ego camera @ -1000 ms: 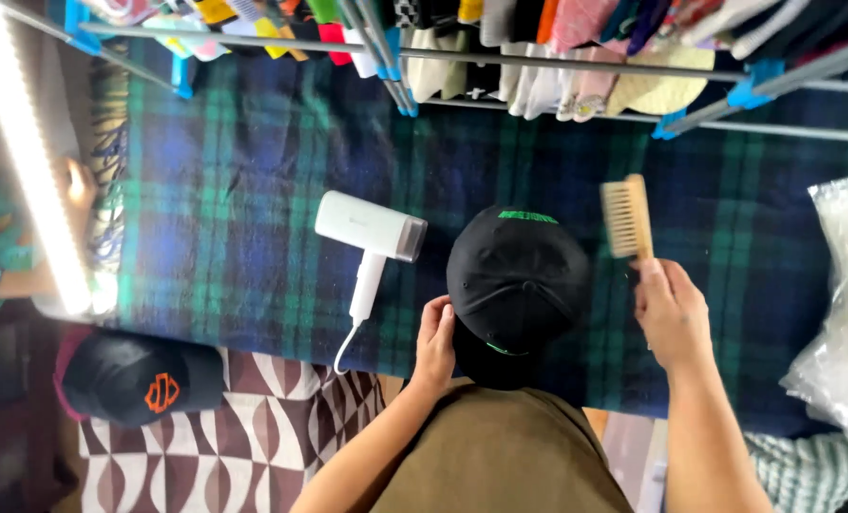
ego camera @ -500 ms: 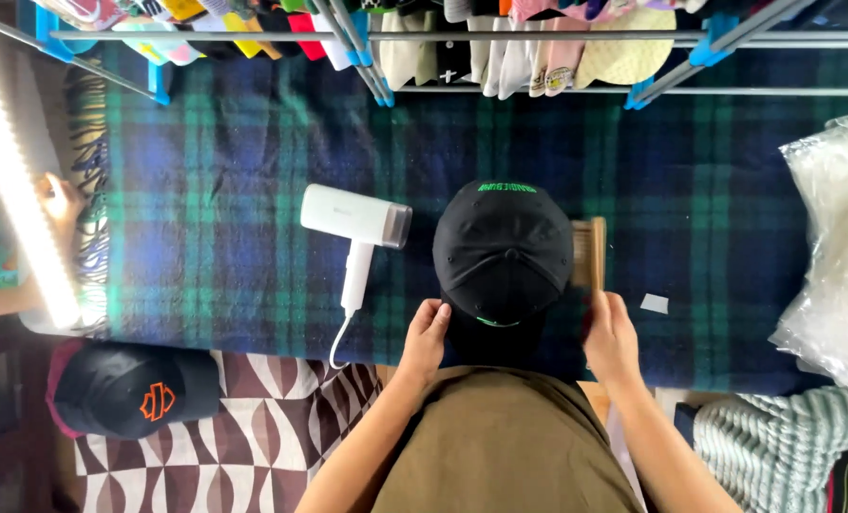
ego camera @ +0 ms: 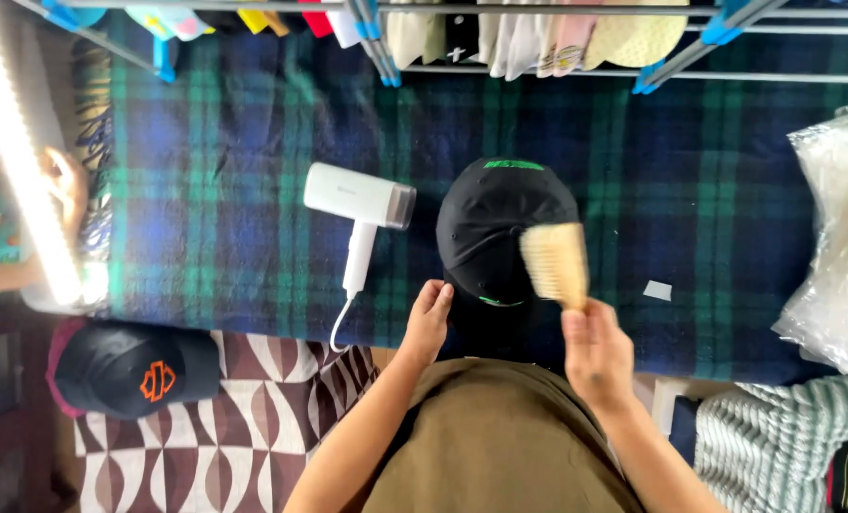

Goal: Cleaning a black baseball cap using a wooden brush and a handheld steamer

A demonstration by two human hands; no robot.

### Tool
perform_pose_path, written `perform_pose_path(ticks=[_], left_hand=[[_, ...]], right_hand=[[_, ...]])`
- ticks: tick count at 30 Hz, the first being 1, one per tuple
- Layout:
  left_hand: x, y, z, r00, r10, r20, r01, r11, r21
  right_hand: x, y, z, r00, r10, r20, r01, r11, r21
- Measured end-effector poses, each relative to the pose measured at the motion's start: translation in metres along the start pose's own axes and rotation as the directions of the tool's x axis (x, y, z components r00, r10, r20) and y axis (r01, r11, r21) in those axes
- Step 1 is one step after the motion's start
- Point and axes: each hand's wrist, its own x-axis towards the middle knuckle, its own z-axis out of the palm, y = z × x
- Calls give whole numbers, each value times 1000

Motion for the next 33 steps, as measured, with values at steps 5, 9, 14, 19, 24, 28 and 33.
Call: perform_pose_path(ticks=[5,9,14,19,24,28,33], left_hand=[[-5,12,2,1000,-16,-4,16,999,-37],[-6,14,2,1000,-6,16,6,1000,-11],[-2,15,0,999,-39,-5,39,999,16],[-5,20,4,999,-23,-22,24,999,33],[-6,20,-1,994,-107,38,112,979,-168],[10,12,-9,989,-139,53,148,957,-249],[8,0,-19,974,-193,117,223,907,-356]], right_hand=[[7,36,18,896,443,-18,-437,889,138],[-16,20,14,946,320,44,-317,896,311],[-17,77,54,897,435,75,-420,789,449],[-29,54,15,987,71,-143,-67,997,36],[-27,-2,1,742,-605,289,640,768,-34],[-19,31,1,937,-314,156,336,931,-143],[-29,22,-6,814,-520,260,553,830,-72]])
